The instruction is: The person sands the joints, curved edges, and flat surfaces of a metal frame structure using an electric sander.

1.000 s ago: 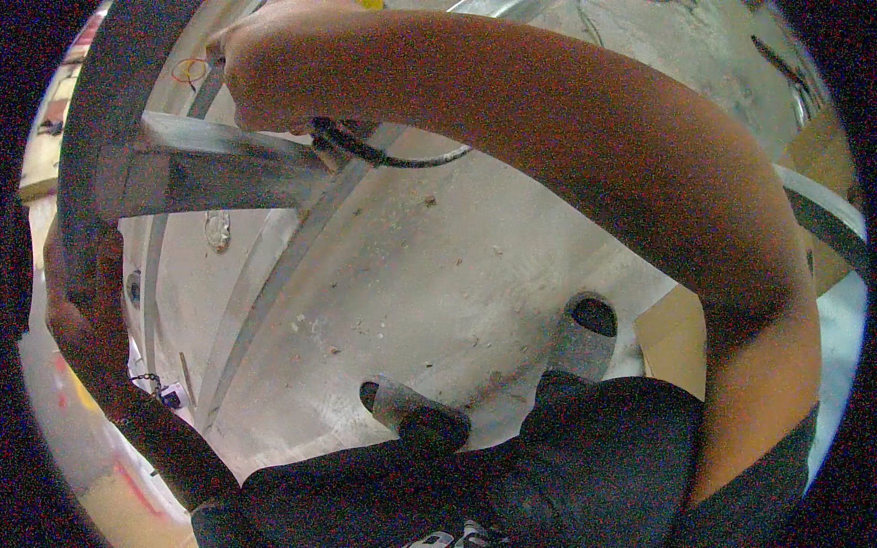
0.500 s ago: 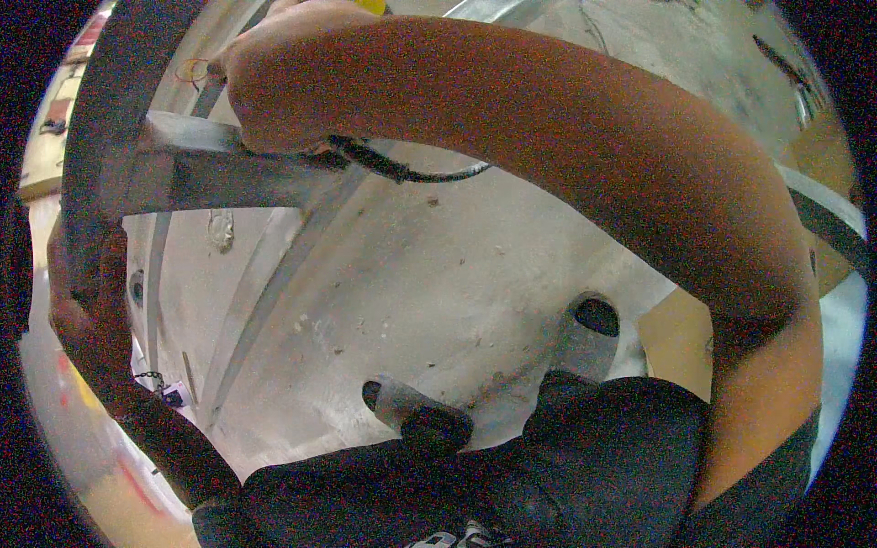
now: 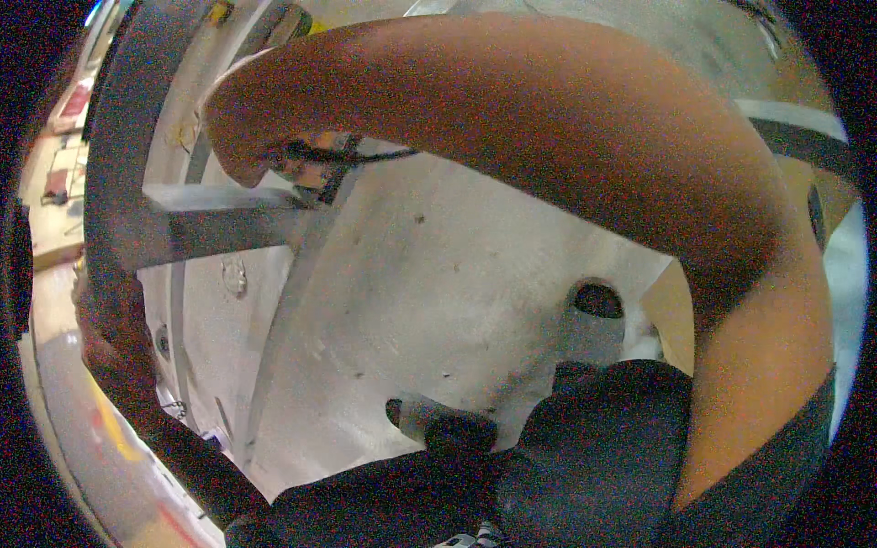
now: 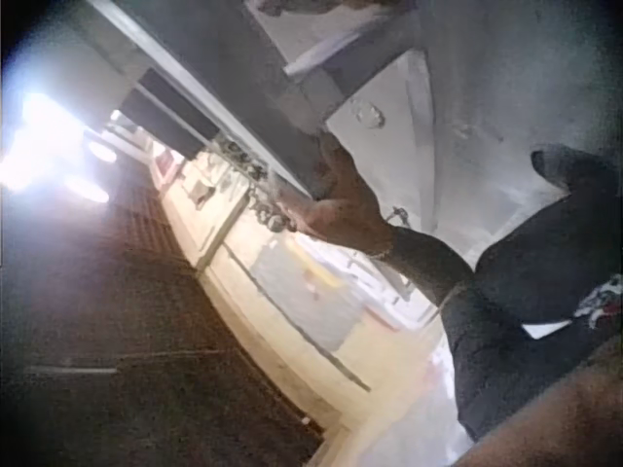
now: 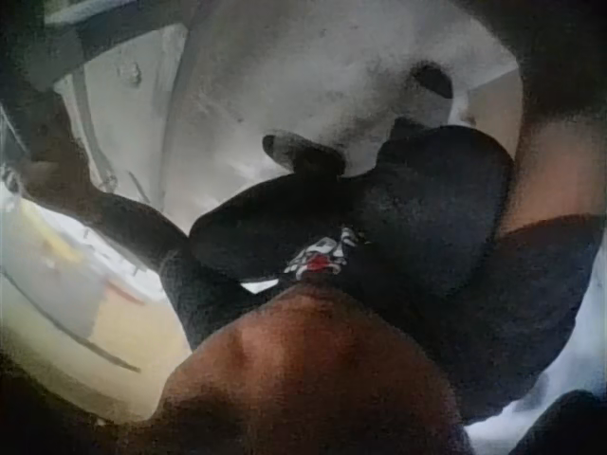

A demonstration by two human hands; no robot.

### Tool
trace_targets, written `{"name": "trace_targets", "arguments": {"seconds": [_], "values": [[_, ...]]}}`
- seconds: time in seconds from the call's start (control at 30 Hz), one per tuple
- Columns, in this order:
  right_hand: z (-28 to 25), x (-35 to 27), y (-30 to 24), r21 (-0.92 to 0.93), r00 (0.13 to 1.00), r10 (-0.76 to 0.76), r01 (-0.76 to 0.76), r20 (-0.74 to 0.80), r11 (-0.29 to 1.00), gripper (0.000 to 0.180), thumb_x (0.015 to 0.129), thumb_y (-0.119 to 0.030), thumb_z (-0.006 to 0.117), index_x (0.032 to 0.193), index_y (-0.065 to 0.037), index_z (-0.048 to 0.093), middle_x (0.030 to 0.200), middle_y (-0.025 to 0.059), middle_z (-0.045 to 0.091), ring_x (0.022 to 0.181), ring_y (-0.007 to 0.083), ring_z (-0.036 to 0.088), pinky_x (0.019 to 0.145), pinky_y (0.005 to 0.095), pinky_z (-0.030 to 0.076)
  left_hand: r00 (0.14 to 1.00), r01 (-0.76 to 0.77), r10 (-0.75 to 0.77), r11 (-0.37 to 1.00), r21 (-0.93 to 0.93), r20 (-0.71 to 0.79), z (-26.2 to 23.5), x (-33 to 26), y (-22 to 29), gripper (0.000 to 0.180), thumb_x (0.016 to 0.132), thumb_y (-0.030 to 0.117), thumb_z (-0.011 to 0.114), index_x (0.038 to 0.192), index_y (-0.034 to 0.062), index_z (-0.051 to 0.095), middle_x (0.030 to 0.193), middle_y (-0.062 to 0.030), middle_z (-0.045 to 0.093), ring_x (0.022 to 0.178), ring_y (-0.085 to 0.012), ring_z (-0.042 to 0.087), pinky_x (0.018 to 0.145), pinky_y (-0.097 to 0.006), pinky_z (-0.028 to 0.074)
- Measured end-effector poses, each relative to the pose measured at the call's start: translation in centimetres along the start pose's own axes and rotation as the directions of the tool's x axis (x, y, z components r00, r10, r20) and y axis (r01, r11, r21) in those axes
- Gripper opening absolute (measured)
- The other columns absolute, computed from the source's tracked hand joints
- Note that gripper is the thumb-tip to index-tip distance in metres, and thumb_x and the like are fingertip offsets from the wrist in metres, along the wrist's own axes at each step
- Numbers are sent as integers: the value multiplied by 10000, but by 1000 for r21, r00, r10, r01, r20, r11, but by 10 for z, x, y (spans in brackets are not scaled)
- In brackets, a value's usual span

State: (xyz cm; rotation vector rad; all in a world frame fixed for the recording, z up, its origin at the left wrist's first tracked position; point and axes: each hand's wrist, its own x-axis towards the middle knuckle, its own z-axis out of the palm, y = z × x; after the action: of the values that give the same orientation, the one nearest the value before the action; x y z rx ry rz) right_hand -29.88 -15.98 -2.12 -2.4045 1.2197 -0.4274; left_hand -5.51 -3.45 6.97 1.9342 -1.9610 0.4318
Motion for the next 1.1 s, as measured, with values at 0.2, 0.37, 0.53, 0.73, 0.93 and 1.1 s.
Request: {"name": "trace_targets", "arguments": {"seconds": [0.2,0.37,0.53,0.73,0.93,1.1], "values": [[-20,-33,57,147,968,-131,164,-214,975,520,725,-143,738,1222,-19,656,1067,174,706,892,302,723,770,368,595,997,-72,73,993,91,-5,-1,-1,3,602,870,259,823,1380,29,602,1266,-191,690,1134,-288,664,988,-407,513],[-69,-101,88,658,993,108,-108,40,746,654,835,-188,702,1417,-7,466,1218,201,635,1065,342,659,952,396,533,1000,-16,16,1000,15,-5,-2,-2,0,617,828,257,843,1358,35,618,1239,-177,700,1128,-322,668,978,-430,516],[-16,-101,130,972,972,232,-89,38,216,181,780,-218,704,853,-58,663,783,74,651,649,205,634,561,327,511,998,-49,51,992,114,-19,-2,0,4,637,785,261,869,1335,45,631,1212,-177,699,1099,-346,663,958,-444,512],[45,-99,145,930,976,68,-174,207,-323,108,786,-166,654,831,-73,624,778,82,640,603,185,590,533,300,476,991,-113,121,986,121,-58,-2,0,5,673,757,284,888,1324,31,626,1205,-208,693,1094,-371,664,946,-448,516],[45,-86,100,934,960,96,-228,263,-275,624,755,-102,618,1369,-111,504,899,80,628,613,171,587,517,312,477,996,-75,77,995,58,-38,-7,0,3,715,724,309,906,1317,35,616,1149,-223,704,1031,-397,693,898,-457,536],[45,-76,93,959,969,23,-240,246,-148,875,726,-95,596,1560,-157,338,987,97,609,644,187,585,530,323,481,982,-154,163,983,102,-90,-9,4,5,717,702,314,917,1298,39,627,1115,-228,711,1004,-408,697,857,-466,543]]}}
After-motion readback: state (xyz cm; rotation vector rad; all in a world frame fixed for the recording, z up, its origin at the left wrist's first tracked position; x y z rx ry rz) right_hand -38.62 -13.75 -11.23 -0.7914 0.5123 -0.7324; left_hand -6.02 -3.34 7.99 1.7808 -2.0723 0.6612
